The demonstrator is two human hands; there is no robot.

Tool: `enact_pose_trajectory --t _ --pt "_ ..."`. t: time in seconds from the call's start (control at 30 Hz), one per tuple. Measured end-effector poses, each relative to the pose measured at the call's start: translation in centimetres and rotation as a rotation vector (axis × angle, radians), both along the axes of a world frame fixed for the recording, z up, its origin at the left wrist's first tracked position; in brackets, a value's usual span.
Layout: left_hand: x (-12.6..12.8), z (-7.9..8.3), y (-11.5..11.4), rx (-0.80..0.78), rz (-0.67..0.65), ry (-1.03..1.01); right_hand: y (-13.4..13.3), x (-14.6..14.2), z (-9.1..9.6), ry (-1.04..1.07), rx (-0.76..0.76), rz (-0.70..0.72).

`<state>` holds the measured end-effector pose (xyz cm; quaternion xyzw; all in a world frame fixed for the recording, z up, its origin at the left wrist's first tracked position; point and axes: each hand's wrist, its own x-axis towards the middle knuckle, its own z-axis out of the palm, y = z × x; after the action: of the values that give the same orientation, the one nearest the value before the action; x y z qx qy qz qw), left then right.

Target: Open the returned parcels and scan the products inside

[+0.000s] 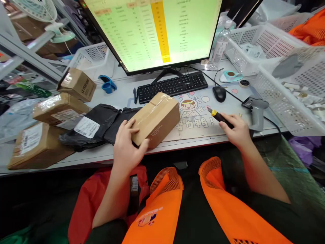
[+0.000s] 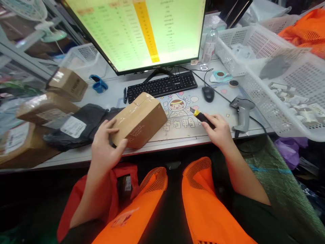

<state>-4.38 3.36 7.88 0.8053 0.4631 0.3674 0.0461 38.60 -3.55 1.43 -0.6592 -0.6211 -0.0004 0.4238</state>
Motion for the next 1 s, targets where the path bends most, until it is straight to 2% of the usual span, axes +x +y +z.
enact_pose_trajectory --t 0.07,0.1,0.23,0.3,0.37,0.43,0.53,0.63,0.73,0.83,1.0 --pt "0.4 -0.4 0.6 0.044 0.058 0.011 1.1 -1.2 -0.4 0.106 0.027 0.006" --pt "0.3 -0.4 1.2 0.05 0.023 0.031 1.8 -1.7 -0.4 0.161 0.029 0.019" --pt "-2.0 0.9 4.7 -0.109 -0.328 0.177 3.7 -3.0 0.5 0.285 -0.004 0.127" --pt "-2.6 1.9 5.4 -0.123 -0.333 0.236 3.6 -3.3 1.1 0.281 0.015 0.17" --pt "-1.7 2.4 4.6 -0.033 -0.216 0.267 2.8 -3.5 1.6 0.246 0.053 0.212" --pt "0.5 2.3 2.5 0.053 -0.163 0.295 1.5 -3.9 1.9 0.192 0.11 0.249" --pt "4.0 1.1 -1.2 0.07 -0.256 0.298 -1.2 -4.7 2.1 0.104 0.192 0.302" --pt "5.9 -0.3 -3.3 0.085 -0.288 0.201 -3.7 -5.6 2.5 -0.007 0.176 0.372" --pt "6.6 -1.5 -3.3 0.152 -0.216 0.122 -5.0 -6.6 2.9 -0.137 0.122 0.463" --pt "7.1 -2.4 -2.6 0.234 -0.162 0.072 -4.9 -7.5 3.2 -0.206 0.113 0.515" --pt "7.5 -2.6 -2.5 0.257 -0.173 0.046 -3.7 -7.8 3.2 -0.237 0.149 0.524"
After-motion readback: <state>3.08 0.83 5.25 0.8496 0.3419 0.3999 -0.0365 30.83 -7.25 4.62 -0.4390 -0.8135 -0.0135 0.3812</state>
